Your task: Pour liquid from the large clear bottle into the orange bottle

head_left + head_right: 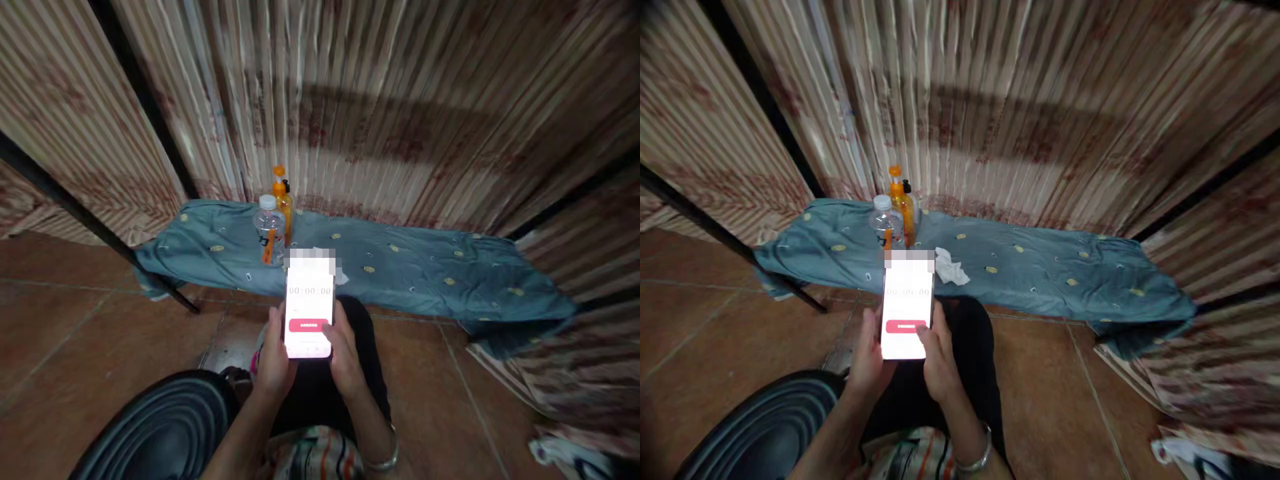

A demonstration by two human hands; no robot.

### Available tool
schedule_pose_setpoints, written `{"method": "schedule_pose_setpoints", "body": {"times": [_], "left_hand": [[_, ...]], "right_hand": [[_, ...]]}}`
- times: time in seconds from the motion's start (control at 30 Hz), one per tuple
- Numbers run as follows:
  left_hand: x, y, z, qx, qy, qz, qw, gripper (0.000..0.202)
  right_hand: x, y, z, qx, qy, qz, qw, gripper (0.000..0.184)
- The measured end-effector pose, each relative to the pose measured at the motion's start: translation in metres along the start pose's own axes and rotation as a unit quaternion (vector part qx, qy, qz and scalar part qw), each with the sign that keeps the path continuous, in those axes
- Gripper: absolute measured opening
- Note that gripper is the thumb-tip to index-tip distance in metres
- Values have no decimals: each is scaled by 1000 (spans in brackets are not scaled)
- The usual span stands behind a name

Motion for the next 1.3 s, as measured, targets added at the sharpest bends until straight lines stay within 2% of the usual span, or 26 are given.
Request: {"method": "schedule_pose_setpoints", "body": {"times": [0.13, 0.33, 0.6, 0.9, 1.17, 1.3], "left_hand": [[-1, 1, 2, -2, -2, -5, 1000, 64], [4, 4, -1, 5, -19, -7, 1000, 60], [6, 9, -3, 23, -29, -3, 999, 56], [8, 5, 0, 13, -12, 10, 1000, 51], [4, 5, 1, 7, 4, 19, 1000, 57], [1, 6, 0, 14, 4, 23, 1000, 56]], "right_hand": [[-5, -4, -1, -20, -7, 2, 1000, 49], [-5, 12, 2, 25, 29, 18, 999, 62], [-6, 23, 16, 23, 59, 98, 993, 59], [-5, 18, 27, -20, 92, 127, 987, 59], [2, 14, 30, 12, 107, 237, 966, 87], [1, 12, 30, 22, 116, 276, 954, 93]]}}
Point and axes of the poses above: each hand's wrist, its own z-axis away from the middle knuckle, its own y-axis out of the back of the hand, x = y × z, the point moved 8 cm from there along -z, towards the middle knuckle, and after that the axes turned 15 degrees about -z, right-handed, at the moved point
